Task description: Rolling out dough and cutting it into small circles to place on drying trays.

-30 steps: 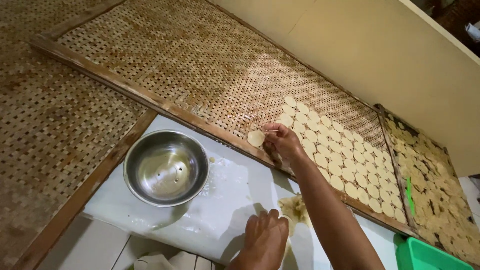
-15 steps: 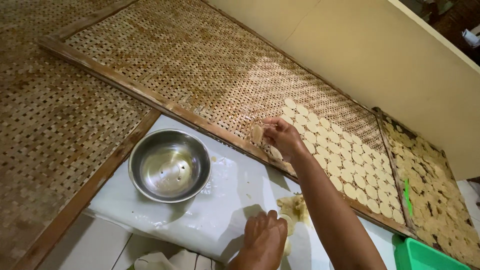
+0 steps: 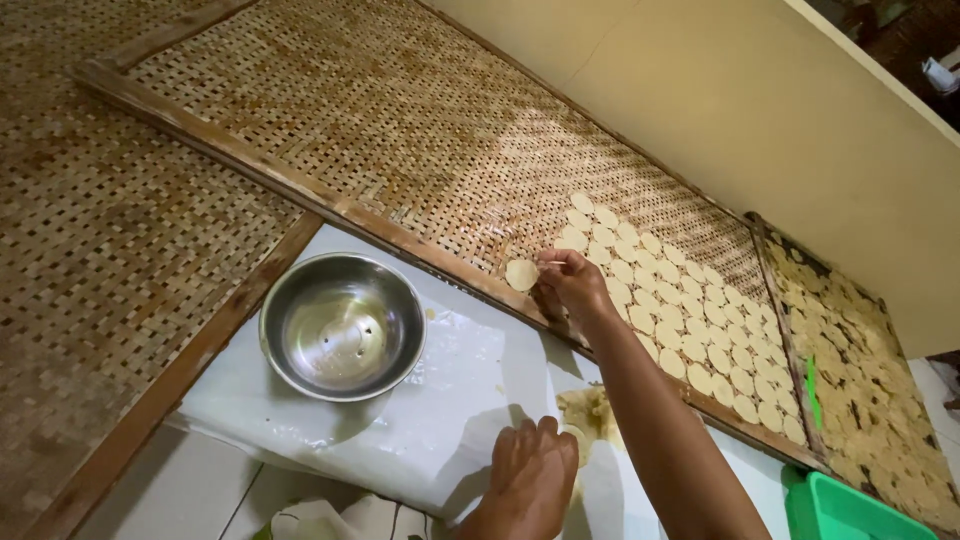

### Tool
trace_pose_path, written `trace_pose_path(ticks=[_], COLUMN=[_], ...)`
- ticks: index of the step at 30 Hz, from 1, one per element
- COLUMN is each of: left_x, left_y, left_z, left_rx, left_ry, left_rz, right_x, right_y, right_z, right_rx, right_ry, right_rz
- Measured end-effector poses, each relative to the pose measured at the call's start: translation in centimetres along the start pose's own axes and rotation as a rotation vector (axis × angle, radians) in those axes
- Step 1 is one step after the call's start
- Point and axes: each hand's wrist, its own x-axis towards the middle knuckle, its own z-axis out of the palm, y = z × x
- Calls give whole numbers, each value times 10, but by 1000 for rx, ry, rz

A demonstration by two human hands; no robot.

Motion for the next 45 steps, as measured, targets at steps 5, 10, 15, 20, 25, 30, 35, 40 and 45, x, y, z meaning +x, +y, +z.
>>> trace_pose_path(ticks=[5,10,15,20,25,30,35,40,45], left_x=[-2,-4,0,1,1,-6,-3,-6,-4], left_y=[2,7,7,10,8,-1,-1,-2,-4], left_z=[-5,-16,-12,-21,-16,-6,-41,-77,-69], left_rx=[-23,-19,-38,-6,10,37,67,59,123], left_ry=[9,-32,-22,-97,-95,69,144,274,267], left_rz=[-8,-33,-46,-52,-49,22,-86,-97,-130], right_x=[2,-9,-25,-34,-49,-69,-80,-133,-199], right_y=[13,8,-6,-10,-20,-32,-27,-28,9], right_z=[-11,-10,-7,-6,1,9,-5,-42,-66], right_rx=[-29,-178,-409,-506,-765,-1196,-1281,-903,-812], right_ry=[-41,-27,52,39,57,137,153,67,-24], right_rz=[-55,-131,-112,-171,-299,-529,-631,-642,-93])
